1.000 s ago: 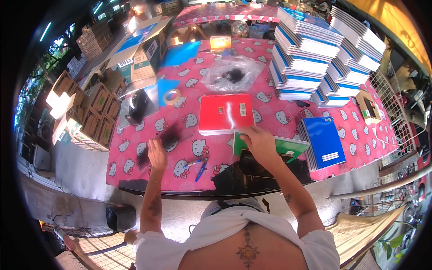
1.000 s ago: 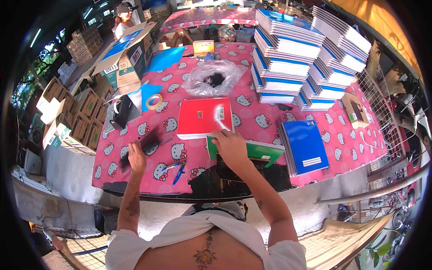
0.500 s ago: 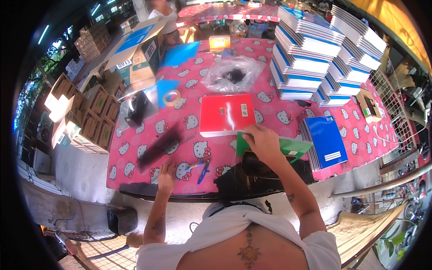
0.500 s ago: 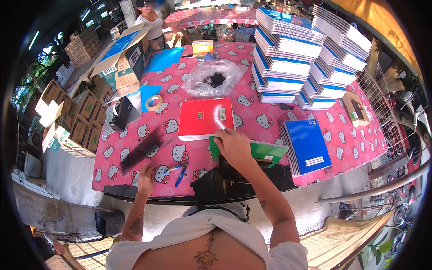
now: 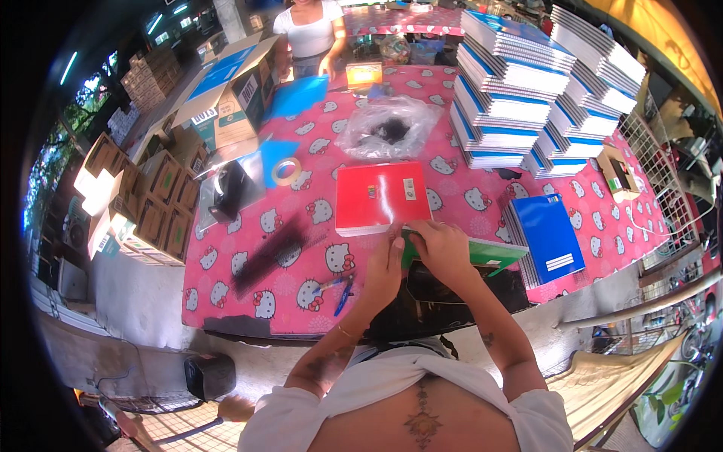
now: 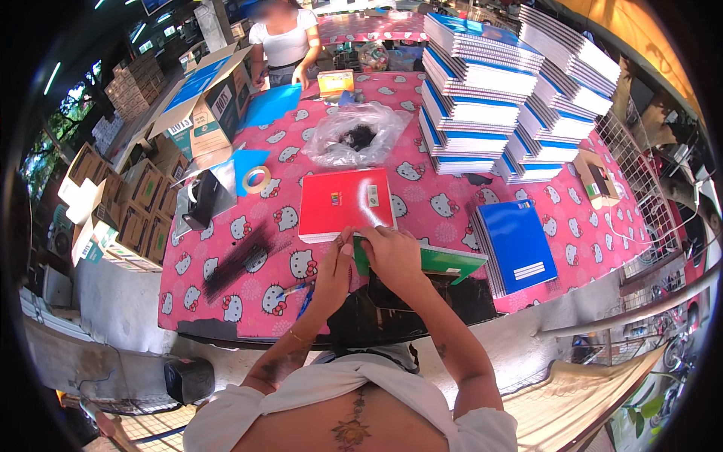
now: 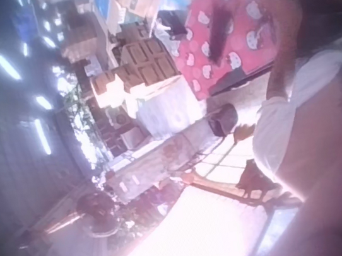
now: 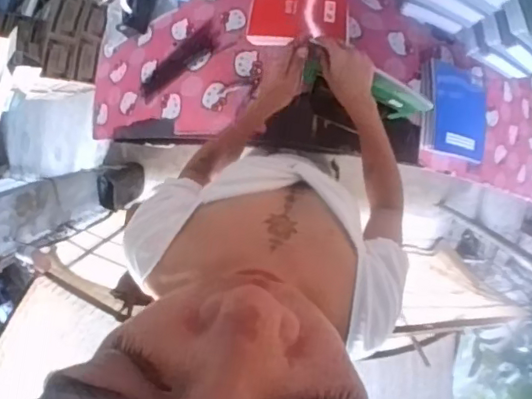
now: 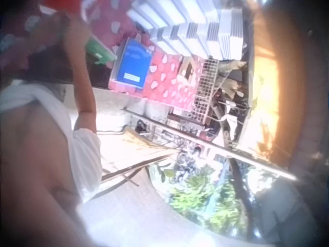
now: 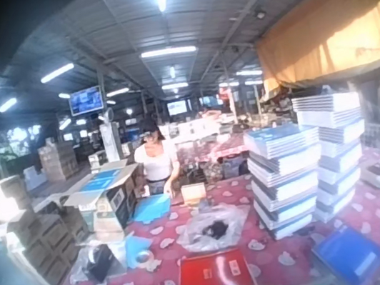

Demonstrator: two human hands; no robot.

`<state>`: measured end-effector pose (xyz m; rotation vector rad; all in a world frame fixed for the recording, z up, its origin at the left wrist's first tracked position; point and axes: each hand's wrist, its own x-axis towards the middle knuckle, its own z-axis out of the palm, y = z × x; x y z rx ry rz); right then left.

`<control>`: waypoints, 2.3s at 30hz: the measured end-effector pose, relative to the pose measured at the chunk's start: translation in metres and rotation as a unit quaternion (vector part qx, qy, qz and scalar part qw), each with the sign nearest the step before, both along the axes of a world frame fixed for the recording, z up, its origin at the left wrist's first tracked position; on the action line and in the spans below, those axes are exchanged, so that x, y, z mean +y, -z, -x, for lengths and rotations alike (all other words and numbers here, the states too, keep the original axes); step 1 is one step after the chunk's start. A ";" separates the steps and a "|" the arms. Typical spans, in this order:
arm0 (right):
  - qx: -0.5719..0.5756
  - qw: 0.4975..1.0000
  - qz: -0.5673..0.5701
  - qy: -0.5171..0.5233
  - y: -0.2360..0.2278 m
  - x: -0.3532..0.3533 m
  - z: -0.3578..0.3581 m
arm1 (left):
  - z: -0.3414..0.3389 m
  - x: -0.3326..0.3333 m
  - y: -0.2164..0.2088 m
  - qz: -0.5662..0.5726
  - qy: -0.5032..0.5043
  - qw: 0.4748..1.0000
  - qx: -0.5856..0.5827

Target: The person organizes notebooks by taking them from a pile and placing them into a separate stack on a table.

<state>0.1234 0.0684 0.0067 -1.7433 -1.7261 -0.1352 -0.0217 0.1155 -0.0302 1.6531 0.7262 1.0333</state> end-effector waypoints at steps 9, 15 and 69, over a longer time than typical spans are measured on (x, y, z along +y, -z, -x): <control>-0.014 1.000 0.002 0.008 0.000 -0.004 -0.006 | 0.028 0.051 -0.042 -0.142 -0.080 0.977 0.140; 0.004 1.000 0.011 -0.003 -0.002 0.000 -0.008 | 0.027 0.040 -0.021 -0.207 0.015 0.968 0.142; -0.073 0.993 0.091 -0.036 -0.018 -0.051 -0.082 | -0.026 0.020 -0.008 -0.553 -0.113 0.714 0.414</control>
